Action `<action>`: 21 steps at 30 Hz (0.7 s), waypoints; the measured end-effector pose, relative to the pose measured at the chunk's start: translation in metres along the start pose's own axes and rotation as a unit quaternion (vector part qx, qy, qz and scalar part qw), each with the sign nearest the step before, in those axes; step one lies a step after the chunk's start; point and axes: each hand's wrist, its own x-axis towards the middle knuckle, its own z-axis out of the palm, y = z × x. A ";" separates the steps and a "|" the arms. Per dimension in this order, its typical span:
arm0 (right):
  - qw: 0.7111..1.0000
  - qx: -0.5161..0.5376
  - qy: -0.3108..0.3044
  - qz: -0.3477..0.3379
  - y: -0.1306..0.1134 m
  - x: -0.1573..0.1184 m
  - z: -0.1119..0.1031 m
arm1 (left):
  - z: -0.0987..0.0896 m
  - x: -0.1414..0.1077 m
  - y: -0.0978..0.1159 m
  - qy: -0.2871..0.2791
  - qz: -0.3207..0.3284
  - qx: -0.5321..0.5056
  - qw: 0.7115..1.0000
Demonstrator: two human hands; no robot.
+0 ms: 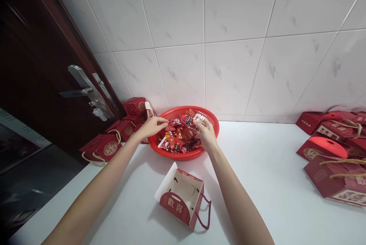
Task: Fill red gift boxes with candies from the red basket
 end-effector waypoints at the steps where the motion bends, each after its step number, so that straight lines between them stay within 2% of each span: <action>1: 1.000 0.000 -0.004 0.001 0.000 0.000 0.000 | 0.000 0.000 -0.004 -0.030 -0.003 0.068 0.997; 4: 1.000 -0.001 -0.008 -0.001 0.000 0.000 -0.001 | 0.006 0.000 -0.012 -0.092 -0.011 0.156 0.983; 10: 1.000 -0.005 -0.004 0.003 -0.003 -0.003 0.003 | 0.019 0.012 -0.020 -0.116 -0.002 0.150 0.982; 16: 1.000 -0.011 0.016 0.012 -0.004 -0.003 0.004 | 0.023 0.020 -0.027 -0.081 -0.030 0.122 0.989; 21: 1.000 -0.019 0.011 0.003 -0.002 -0.002 0.002 | 0.031 0.024 -0.026 -0.033 -0.033 0.051 0.998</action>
